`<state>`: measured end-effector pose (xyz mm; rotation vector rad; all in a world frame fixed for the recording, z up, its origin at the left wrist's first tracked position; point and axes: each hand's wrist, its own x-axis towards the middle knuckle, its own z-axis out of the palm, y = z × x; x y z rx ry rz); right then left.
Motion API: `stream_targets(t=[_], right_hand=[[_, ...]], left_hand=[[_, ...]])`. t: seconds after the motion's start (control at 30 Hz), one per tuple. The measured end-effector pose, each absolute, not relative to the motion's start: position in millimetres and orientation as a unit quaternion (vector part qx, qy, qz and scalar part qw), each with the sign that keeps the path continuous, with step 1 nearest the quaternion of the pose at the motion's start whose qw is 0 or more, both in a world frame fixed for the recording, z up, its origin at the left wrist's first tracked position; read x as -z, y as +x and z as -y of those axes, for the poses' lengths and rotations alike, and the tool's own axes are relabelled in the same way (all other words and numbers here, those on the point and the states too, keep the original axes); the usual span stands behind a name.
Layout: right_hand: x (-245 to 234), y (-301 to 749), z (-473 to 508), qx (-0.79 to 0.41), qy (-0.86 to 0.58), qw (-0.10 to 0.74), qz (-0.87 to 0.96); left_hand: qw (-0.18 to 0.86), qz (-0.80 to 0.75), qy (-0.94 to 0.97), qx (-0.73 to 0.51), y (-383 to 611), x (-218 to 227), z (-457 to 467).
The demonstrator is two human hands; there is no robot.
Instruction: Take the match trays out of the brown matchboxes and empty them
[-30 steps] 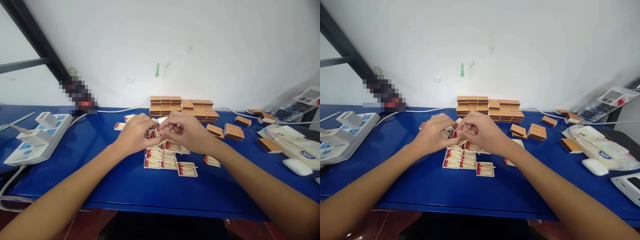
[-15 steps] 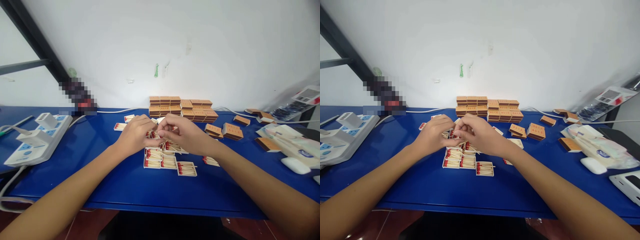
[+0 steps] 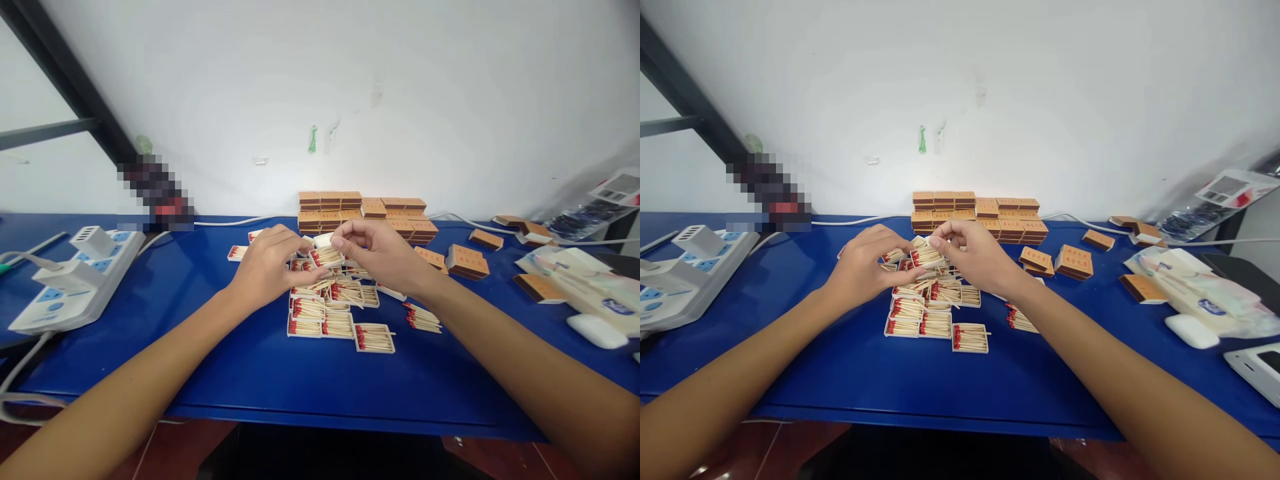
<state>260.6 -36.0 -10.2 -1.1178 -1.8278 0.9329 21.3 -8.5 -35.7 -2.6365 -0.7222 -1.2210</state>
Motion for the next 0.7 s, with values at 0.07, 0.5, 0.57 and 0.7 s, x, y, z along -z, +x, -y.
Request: stream_targets(t=[0.07, 0.5, 0.57, 0.7], right_hand=[[8, 262, 35, -0.326, -0.459, 0.377, 0.736], [-1, 267, 37, -0.287, -0.452, 0.366, 0.761], [-6, 273, 39, -0.279, -0.457, 0.36, 0.764], [-13, 290, 49, -0.26, -0.453, 0.229, 0.821]], left_hand=[[0.075, 0.243, -0.878, 0.406, 20, 36, 8], [0.052, 0.25, -0.882, 0.396, 20, 33, 11], [0.056, 0.257, -0.878, 0.4, 20, 33, 9], [0.068, 0.276, -0.867, 0.41, 16, 33, 5]])
